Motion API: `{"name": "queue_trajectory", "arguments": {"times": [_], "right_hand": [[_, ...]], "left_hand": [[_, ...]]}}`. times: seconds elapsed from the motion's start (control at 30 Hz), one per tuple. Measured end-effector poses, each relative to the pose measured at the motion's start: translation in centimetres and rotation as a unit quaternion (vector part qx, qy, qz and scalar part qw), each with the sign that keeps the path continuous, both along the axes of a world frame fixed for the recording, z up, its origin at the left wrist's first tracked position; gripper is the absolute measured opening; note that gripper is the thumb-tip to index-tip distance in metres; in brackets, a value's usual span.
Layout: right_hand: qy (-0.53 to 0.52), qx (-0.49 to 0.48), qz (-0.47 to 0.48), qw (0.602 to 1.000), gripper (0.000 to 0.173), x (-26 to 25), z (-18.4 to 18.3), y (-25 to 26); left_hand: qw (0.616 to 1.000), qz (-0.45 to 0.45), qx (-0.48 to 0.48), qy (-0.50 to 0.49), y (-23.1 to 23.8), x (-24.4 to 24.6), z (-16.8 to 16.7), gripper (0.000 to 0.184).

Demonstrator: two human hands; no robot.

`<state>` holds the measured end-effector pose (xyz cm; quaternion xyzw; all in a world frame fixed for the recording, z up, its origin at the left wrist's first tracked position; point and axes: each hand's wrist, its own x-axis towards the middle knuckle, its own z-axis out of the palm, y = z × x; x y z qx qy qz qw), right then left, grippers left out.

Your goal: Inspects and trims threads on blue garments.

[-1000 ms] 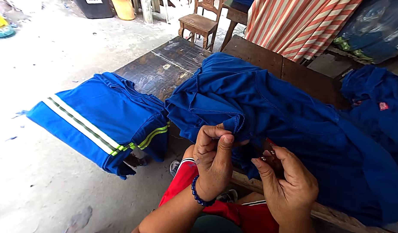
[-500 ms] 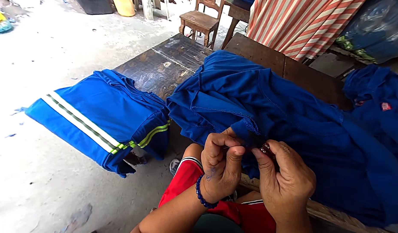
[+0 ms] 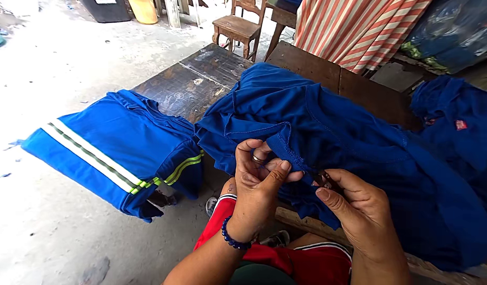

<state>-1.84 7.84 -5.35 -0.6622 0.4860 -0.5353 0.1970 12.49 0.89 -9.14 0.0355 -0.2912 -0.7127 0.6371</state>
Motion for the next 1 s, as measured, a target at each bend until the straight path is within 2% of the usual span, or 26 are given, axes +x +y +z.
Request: {"name": "queue_trajectory", "arguments": {"times": [0.2, 0.37, 0.67, 1.0], "right_hand": [[0.049, -0.015, -0.022, 0.998, 0.018, 0.4, -0.07, -0.37], [0.049, -0.02, -0.028, 0.998, 0.018, 0.73, 0.05, -0.56], [0.0, 0.012, 0.017, 1.0, 0.013, 0.0, 0.12, -0.81], [0.03, -0.002, 0.003, 1.0, 0.017, 0.22, 0.33, -0.95]], "left_hand": [[0.996, 0.04, -0.07, -0.026, -0.06, -0.12, -0.6, 0.049], [0.993, 0.06, -0.096, -0.036, -0.04, -0.07, -0.65, 0.049], [0.992, 0.057, -0.11, -0.034, -0.31, 0.03, -0.78, 0.05], [0.984, 0.084, -0.143, -0.064, -0.49, 0.1, -0.84, 0.05]]}}
